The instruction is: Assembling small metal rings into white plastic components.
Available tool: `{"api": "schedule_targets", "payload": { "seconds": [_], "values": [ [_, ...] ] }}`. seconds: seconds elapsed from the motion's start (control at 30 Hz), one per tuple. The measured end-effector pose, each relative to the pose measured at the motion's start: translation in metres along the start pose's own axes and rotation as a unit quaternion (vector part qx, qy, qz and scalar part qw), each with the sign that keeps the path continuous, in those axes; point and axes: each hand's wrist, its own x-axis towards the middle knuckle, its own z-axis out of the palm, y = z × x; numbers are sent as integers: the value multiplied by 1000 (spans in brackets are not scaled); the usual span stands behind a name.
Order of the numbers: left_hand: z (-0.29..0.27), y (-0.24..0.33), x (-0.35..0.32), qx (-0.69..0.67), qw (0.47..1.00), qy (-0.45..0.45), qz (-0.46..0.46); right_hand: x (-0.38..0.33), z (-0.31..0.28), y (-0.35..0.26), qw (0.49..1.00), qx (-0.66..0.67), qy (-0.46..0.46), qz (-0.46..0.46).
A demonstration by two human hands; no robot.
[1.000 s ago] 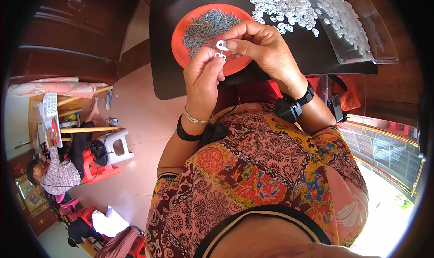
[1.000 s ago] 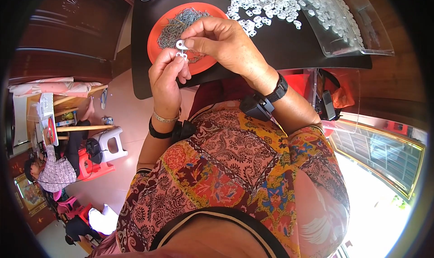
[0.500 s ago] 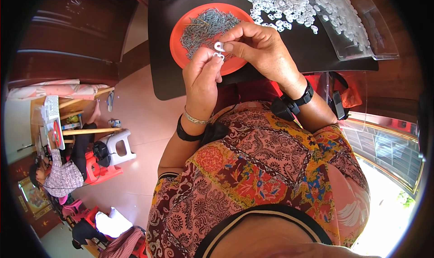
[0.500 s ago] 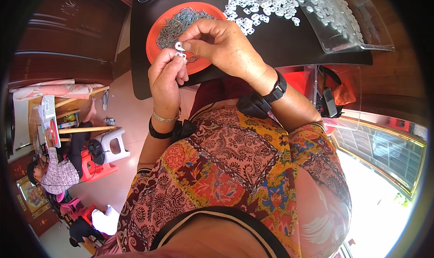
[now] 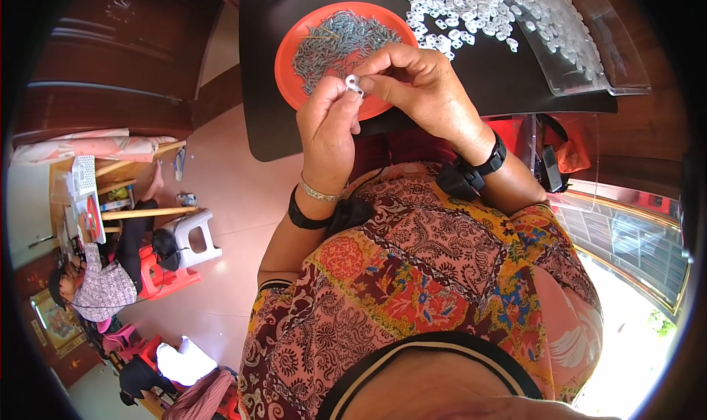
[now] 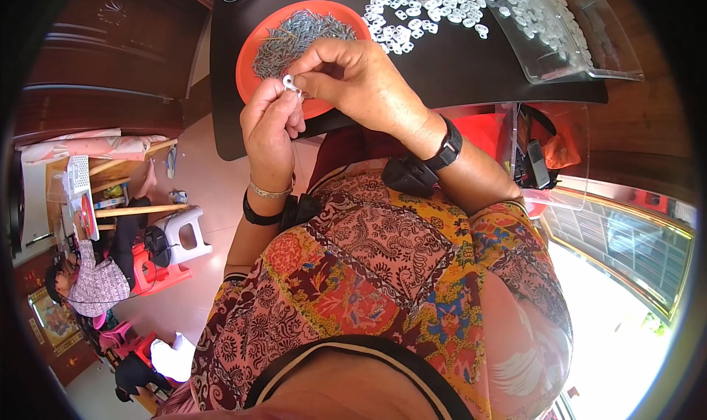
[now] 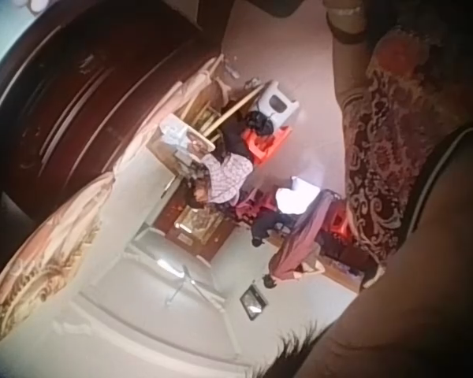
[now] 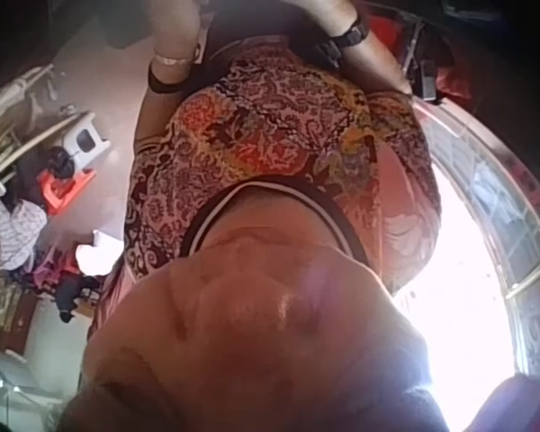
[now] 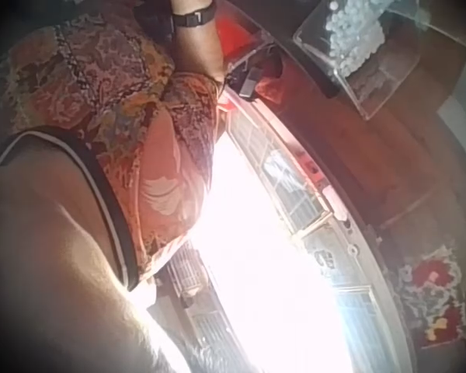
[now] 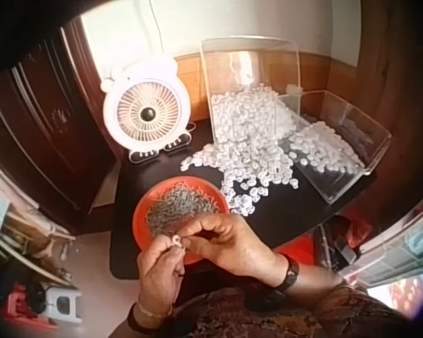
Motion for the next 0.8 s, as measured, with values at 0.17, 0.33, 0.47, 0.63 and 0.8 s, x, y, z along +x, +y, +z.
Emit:
{"api": "schedule_targets", "payload": {
  "seconds": [0.17, 0.33, 0.47, 0.63, 0.8],
  "values": [
    [1, -1, 1, -32, 999, 3, -7, 0, 3, 0, 999, 32, -2, -7],
    [1, 4, 0, -63, 997, 16, -52, -2, 3, -7, 998, 50, -38, -13],
    [1, 5, 0, -77, 995, 10, -64, -2, 1, -5, 998, -46, -32, -42],
    [0, 1, 1, -79, 995, -1, -64, -2, 0, -7, 991, -104, -35, -74],
    [3, 5, 0, -86, 995, 20, -48, -2, 11, -9, 951, -251, 14, -179]
  ]
}}
